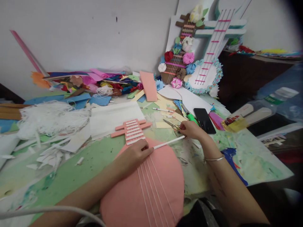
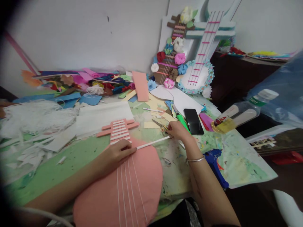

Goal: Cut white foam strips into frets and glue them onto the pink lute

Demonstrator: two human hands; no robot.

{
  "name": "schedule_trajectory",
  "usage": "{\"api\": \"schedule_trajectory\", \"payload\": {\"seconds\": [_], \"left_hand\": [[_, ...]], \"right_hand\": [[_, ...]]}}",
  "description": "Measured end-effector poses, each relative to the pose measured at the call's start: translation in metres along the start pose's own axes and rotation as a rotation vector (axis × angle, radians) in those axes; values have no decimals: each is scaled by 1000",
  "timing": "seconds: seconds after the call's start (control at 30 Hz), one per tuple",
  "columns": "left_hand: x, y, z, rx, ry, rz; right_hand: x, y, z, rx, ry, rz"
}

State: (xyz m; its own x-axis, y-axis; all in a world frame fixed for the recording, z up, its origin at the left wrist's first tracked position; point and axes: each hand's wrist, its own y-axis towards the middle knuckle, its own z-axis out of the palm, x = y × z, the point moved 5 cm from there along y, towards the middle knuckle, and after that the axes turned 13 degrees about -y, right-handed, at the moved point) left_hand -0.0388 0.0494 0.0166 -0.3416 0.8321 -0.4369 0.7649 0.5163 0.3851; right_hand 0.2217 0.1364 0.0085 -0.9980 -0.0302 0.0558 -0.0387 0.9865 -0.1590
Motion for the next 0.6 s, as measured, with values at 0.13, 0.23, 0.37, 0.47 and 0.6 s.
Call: {"api": "schedule_trajectory", "payload": {"seconds": [0.13,0.23,0.37,0.47,0.6], "left_hand": [[-4,-3,-4,-64,33,72],[-8,-4,-10,-119,57,115],[-13,-2,-22,-214,86,171],[-16,1,-31,-262,98,178],[-21,7,-43,-291,117,201]], "right_hand": [[1,-1,-6,53,63,-27],[-8,-5,-10,50,132,-14],[-24,-17,-12,51,254,25],[-36,-37,-22,-63,513,97],[-42,-82,-37,-358,899,256]]}}
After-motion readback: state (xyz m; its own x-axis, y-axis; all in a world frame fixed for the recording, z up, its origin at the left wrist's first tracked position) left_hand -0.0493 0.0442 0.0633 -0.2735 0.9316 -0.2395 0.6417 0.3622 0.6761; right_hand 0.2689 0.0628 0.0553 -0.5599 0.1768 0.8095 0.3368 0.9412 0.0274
